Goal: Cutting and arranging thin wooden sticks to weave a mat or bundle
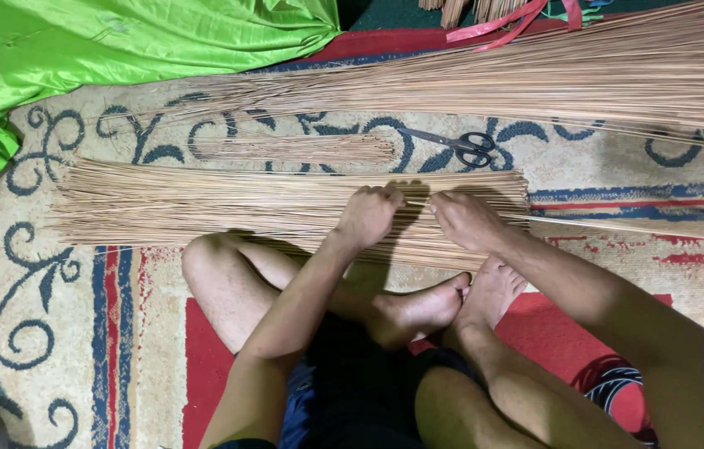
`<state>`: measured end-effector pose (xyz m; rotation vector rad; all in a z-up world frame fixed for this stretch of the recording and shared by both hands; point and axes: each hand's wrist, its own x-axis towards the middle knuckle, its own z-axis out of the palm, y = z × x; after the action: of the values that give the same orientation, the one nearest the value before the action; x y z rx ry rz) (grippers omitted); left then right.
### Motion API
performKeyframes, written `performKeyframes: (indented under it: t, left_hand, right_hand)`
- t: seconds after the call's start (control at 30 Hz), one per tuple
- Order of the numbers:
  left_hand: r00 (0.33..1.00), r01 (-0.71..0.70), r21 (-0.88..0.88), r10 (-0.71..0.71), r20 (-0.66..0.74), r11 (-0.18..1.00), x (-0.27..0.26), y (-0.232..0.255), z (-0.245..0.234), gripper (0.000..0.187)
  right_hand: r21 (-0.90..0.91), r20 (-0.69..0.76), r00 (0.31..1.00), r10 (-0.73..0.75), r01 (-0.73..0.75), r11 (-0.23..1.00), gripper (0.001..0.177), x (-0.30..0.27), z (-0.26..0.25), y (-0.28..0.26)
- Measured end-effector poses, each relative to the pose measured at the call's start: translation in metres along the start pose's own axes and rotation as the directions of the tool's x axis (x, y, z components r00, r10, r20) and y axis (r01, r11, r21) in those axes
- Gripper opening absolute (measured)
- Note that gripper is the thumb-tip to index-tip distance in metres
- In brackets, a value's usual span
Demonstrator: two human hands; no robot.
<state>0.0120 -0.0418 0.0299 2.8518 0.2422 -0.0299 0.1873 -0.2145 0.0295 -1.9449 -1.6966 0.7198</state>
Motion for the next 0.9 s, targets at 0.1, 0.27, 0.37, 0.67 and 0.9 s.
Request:
performKeyframes:
  t: [0.1, 0.27, 0.37, 0.67, 0.9]
  left_hand:
    - [0.996, -0.045, 0.03, 0.047, -0.077, 0.999, 0.01, 0.004, 0.021, 0.021]
    - [0.999, -0.017, -0.046, 0.015, -0.03, 0.999, -0.006, -0.014, 0.0, 0.022]
    - [0.999, 0.034, -0.087, -0.033, 0.018, 0.996, -0.014, -0.032, -0.003, 0.023]
    - [0.999, -0.014, -0.004, 0.014, 0.038, 1.0, -0.009, 0.0, 0.013, 0.023]
    - [0.866, 0.03, -0.078, -0.065, -0.495, 0.997, -0.032, 0.032, 0.014, 0.034]
  right_hand:
    - [0.006, -0.012, 1.0, -0.007, 0.007, 1.0, 0.014, -0.001, -0.004, -0.009]
    - [-0.09, 0.001, 0.999, 0.045, -0.045, 0.995, 0.014, -0.027, -0.022, 0.017]
    - [-0.106, 0.024, 0.996, 0.088, -0.085, 0.991, 0.013, -0.037, -0.038, 0.032]
    - [0.149, 0.108, 0.993, 0.047, -0.063, 0.987, 0.019, -0.001, -0.007, -0.017]
    - [0.111, 0.092, 0.992, 0.083, -0.093, 0.989, 0.02, 0.023, 0.002, -0.028]
